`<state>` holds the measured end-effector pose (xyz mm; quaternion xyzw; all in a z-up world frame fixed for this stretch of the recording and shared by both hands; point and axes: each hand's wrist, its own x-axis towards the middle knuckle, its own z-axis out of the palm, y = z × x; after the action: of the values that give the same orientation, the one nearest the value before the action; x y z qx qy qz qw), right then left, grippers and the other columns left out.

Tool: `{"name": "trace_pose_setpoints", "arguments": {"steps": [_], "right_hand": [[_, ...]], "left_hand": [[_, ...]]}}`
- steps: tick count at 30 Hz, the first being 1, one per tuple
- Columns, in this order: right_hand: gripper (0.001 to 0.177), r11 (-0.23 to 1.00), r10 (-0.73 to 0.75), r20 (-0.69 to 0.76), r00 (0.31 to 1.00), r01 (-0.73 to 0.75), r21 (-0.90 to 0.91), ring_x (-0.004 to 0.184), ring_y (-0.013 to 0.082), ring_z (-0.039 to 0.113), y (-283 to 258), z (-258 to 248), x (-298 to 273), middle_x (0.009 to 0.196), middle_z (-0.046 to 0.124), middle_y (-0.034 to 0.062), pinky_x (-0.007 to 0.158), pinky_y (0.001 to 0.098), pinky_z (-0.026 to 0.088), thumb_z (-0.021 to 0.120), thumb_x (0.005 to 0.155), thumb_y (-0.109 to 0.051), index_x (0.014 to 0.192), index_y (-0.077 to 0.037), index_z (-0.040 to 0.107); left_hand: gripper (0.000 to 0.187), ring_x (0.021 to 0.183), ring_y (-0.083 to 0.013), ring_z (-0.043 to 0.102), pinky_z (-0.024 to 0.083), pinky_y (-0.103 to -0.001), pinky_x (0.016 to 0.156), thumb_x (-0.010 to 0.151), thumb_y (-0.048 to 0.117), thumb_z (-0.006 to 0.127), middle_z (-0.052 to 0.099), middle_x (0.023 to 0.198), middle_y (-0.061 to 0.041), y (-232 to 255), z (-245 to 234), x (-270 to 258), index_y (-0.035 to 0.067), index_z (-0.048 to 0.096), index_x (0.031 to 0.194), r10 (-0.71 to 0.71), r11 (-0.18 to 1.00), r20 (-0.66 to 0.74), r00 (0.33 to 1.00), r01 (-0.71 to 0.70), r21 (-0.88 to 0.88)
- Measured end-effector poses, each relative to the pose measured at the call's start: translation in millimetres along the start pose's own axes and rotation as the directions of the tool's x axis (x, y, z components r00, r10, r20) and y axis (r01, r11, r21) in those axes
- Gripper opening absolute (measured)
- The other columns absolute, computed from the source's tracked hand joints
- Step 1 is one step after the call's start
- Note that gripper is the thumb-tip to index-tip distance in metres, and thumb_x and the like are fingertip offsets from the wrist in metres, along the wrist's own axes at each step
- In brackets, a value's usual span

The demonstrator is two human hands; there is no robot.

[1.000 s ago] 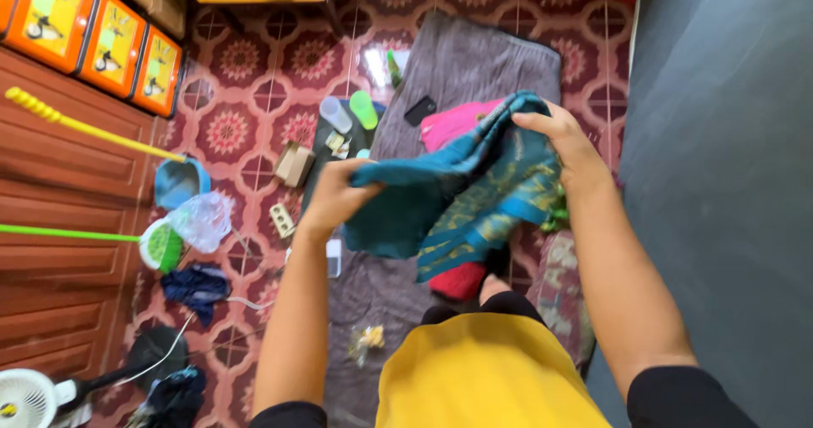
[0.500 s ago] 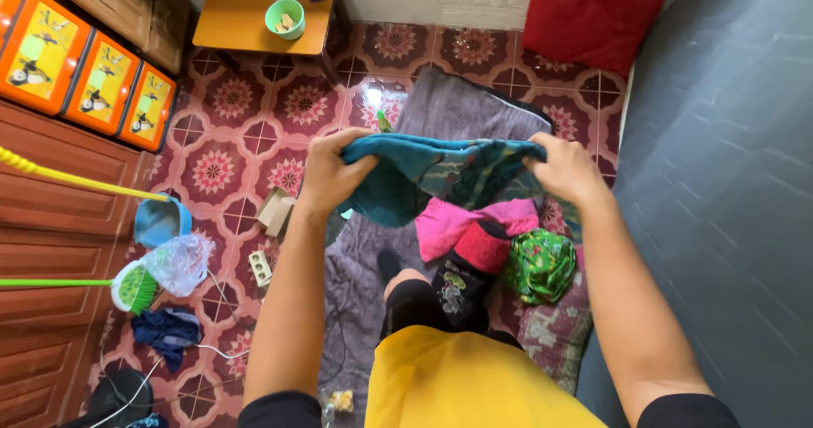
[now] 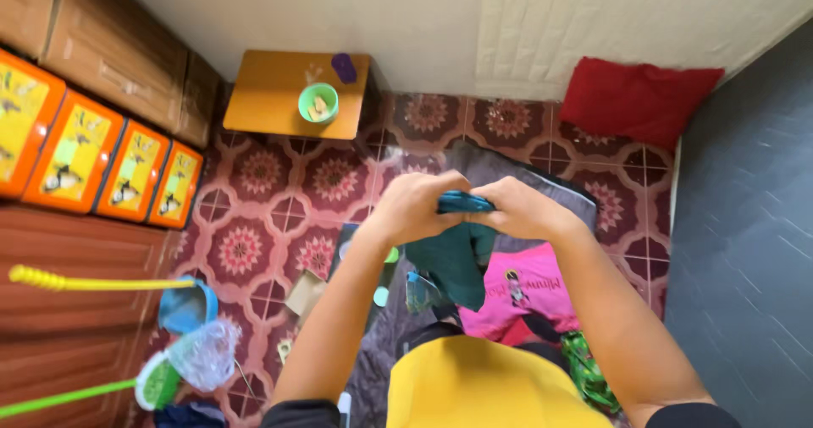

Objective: The person folds a towel on a table, opens a window and hooks its latch, ties up the curtain beside the window, and places the folded towel onto the windowsill.

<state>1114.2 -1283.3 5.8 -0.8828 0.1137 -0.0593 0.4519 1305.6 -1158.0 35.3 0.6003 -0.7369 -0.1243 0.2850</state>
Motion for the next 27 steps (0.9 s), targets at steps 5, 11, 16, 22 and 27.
{"name": "trace_pose_setpoints", "arguments": {"steps": [5,11,16,22,27], "right_hand": [[0.011,0.993,0.078,-0.077,0.994,-0.071,0.09,0.065,0.0145,0.049,14,-45,62,0.067,0.055,0.0099,0.06,0.0335,0.047,0.069,0.089,-0.012,0.091,-0.002,0.066],[0.004,0.977,0.072,-0.181,0.981,-0.033,0.21,0.071,0.0089,0.044,63,-98,134,0.07,0.05,0.0044,0.061,0.0314,0.042,0.064,0.09,-0.003,0.092,0.0,0.065],[0.012,0.972,0.055,-0.279,0.959,0.012,0.233,0.079,0.0073,0.052,117,-158,191,0.077,0.063,0.0027,0.071,0.0278,0.048,0.065,0.088,-0.002,0.1,0.0,0.068],[0.041,0.966,0.011,-0.281,0.96,0.063,0.252,0.094,0.0099,0.065,168,-242,270,0.098,0.074,0.0055,0.086,0.0305,0.053,0.064,0.075,0.002,0.115,-0.003,0.068],[0.032,0.989,-0.115,-0.31,0.944,0.137,0.05,0.085,0.015,0.068,202,-303,318,0.096,0.073,0.0143,0.081,0.0319,0.054,0.078,0.083,-0.005,0.112,-0.003,0.066]], "left_hand": [[0.038,0.087,-0.0358,0.07,0.053,-0.048,0.071,0.069,0.027,0.085,0.073,0.087,-0.012,-82,-45,18,0.018,0.071,0.103,-0.245,0.94,0.161,0.956,0.193,0.282],[0.031,0.095,-0.0288,0.071,0.056,-0.038,0.08,0.079,-0.001,0.071,0.073,0.099,-0.012,-173,-61,61,0.01,0.067,0.108,-0.037,0.962,-0.246,0.968,-0.032,-0.27],[0.03,0.076,-0.0148,0.063,0.052,-0.029,0.07,0.088,-0.007,0.061,0.069,0.084,-0.008,-211,-50,148,0.006,0.062,0.115,-0.277,0.868,-0.28,0.919,0.115,-0.483],[0.037,0.078,-0.0238,0.07,0.055,-0.032,0.071,0.084,-0.006,0.06,0.069,0.088,-0.014,-241,-32,298,0.007,0.062,0.119,-0.144,0.928,-0.398,0.906,-0.017,-0.373],[0.04,0.085,-0.0374,0.07,0.057,-0.038,0.072,0.079,-0.002,0.064,0.07,0.093,-0.017,-266,-43,398,0.01,0.065,0.118,-0.088,0.972,-0.35,0.933,0.004,-0.233]]}}
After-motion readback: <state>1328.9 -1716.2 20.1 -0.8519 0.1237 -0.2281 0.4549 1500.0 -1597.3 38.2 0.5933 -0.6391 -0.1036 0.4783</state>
